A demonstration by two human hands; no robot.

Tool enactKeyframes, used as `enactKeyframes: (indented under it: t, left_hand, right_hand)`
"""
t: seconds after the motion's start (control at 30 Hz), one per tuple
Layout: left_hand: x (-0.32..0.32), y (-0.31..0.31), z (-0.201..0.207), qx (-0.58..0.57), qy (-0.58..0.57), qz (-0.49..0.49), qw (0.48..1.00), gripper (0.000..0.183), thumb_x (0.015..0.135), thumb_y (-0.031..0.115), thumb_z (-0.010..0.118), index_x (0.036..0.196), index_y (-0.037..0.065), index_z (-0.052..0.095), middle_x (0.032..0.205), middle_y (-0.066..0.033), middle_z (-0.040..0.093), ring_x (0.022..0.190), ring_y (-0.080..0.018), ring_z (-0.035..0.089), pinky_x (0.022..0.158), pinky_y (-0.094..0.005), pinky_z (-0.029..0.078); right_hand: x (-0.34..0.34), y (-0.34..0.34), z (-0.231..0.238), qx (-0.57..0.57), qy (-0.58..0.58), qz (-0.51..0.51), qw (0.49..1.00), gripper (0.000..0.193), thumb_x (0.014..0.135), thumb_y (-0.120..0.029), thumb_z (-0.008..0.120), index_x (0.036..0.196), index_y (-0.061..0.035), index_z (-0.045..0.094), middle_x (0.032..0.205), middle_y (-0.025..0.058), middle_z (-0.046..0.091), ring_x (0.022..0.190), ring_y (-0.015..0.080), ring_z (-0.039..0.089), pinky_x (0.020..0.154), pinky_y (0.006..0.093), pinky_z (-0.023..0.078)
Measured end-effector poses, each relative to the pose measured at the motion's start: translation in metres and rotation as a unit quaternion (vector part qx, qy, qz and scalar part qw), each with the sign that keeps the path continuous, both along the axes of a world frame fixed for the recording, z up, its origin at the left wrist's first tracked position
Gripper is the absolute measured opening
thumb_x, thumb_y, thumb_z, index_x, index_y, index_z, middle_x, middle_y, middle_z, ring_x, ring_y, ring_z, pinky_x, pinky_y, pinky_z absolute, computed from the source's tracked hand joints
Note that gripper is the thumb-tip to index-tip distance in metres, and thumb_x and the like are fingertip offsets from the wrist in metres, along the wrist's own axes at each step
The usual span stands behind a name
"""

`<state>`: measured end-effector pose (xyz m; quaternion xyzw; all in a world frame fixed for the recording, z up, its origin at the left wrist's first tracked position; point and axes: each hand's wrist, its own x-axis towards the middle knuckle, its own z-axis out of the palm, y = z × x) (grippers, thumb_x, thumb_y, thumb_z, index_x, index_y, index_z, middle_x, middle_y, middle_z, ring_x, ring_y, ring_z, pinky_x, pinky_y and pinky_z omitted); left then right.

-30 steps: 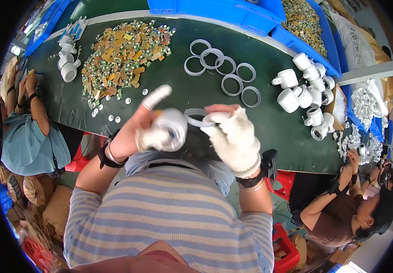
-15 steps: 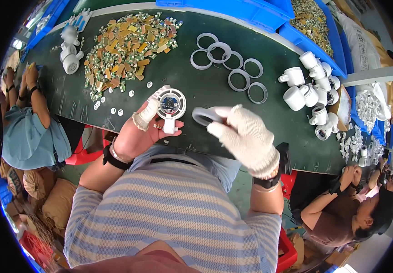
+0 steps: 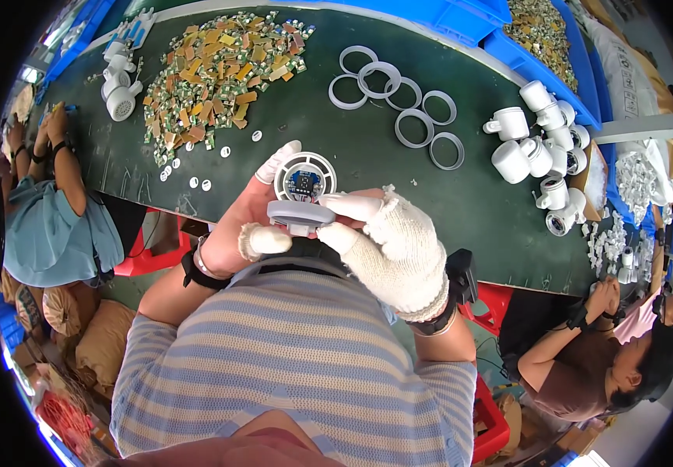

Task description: The person assembles a device by picking up a white housing, inserting a grey ring, and pressing a circuit board into place. They then pick up a small yellow component, fit it into the housing, and set the unit aside before repeating the process.

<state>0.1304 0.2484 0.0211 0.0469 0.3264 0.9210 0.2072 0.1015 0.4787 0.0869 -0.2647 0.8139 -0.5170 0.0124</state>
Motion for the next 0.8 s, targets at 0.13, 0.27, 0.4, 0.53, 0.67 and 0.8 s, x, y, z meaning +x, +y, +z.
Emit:
enactKeyframes:
  t: [0.13, 0.27, 0.4, 0.53, 0.67, 0.8]
  left_hand:
    - [0.004, 0.005, 0.0, -0.099, 0.029, 0.021, 0.994, 0.112, 0.083, -0.011, 0.081, 0.169, 0.022, 0.016, 0.161, -0.0084, 0.039, 0.139, -0.0239, 0.052, 0.109, -0.0423, 0.053]
    - [0.004, 0.007, 0.004, -0.096, 0.031, 0.027, 0.995, 0.112, 0.085, -0.013, 0.079, 0.169, 0.025, 0.016, 0.161, -0.0073, 0.039, 0.136, -0.022, 0.054, 0.108, -0.0401, 0.053]
    - [0.005, 0.005, 0.001, -0.113, 0.039, 0.018, 0.993, 0.112, 0.085, -0.014, 0.078, 0.169, 0.026, 0.016, 0.161, -0.0064, 0.039, 0.135, -0.0211, 0.055, 0.106, -0.039, 0.055]
    - [0.004, 0.005, 0.002, -0.127, 0.045, 0.02, 0.991, 0.112, 0.085, -0.013, 0.079, 0.169, 0.025, 0.016, 0.162, -0.0064, 0.038, 0.135, -0.0211, 0.054, 0.106, -0.039, 0.054]
    - [0.003, 0.006, 0.001, -0.112, 0.033, 0.017, 0.993, 0.109, 0.084, -0.011, 0.08, 0.168, 0.023, 0.019, 0.161, -0.0067, 0.04, 0.136, -0.0209, 0.054, 0.11, -0.039, 0.051]
    - [0.005, 0.006, -0.007, -0.154, 0.076, 0.031, 0.985, 0.105, 0.085, -0.01, 0.081, 0.167, 0.022, 0.024, 0.159, -0.0064, 0.043, 0.138, -0.0204, 0.053, 0.112, -0.0389, 0.049]
  right_hand:
    - [0.003, 0.0, 0.003, 0.018, 0.007, 0.004, 1.0, 0.03, 0.091, -0.019, 0.081, 0.117, -0.0074, 0.073, 0.096, 0.01, 0.072, 0.081, 0.0205, 0.07, 0.074, 0.0324, 0.054]
    - [0.005, 0.005, 0.003, 0.007, 0.003, -0.005, 1.0, 0.031, 0.091, -0.021, 0.082, 0.118, -0.0077, 0.074, 0.096, 0.0102, 0.073, 0.081, 0.0206, 0.07, 0.074, 0.0322, 0.055]
    - [0.0, 0.006, 0.006, 0.02, 0.031, 0.001, 0.999, 0.031, 0.091, -0.02, 0.082, 0.118, -0.0078, 0.074, 0.096, 0.0102, 0.073, 0.08, 0.0208, 0.07, 0.072, 0.032, 0.054]
    - [-0.004, 0.005, 0.006, 0.041, 0.064, 0.011, 0.997, 0.031, 0.091, -0.02, 0.081, 0.118, -0.0079, 0.074, 0.096, 0.0099, 0.073, 0.078, 0.0217, 0.069, 0.071, 0.0326, 0.054]
    - [-0.004, 0.006, 0.004, 0.031, 0.051, 0.002, 0.998, 0.03, 0.09, -0.02, 0.082, 0.117, -0.0091, 0.075, 0.094, 0.0082, 0.073, 0.078, 0.0218, 0.068, 0.071, 0.0323, 0.053]
    - [-0.006, 0.005, 0.005, 0.04, 0.022, 0.011, 0.999, 0.031, 0.089, -0.02, 0.082, 0.117, -0.0095, 0.075, 0.098, 0.0092, 0.072, 0.077, 0.0219, 0.068, 0.071, 0.0318, 0.053]
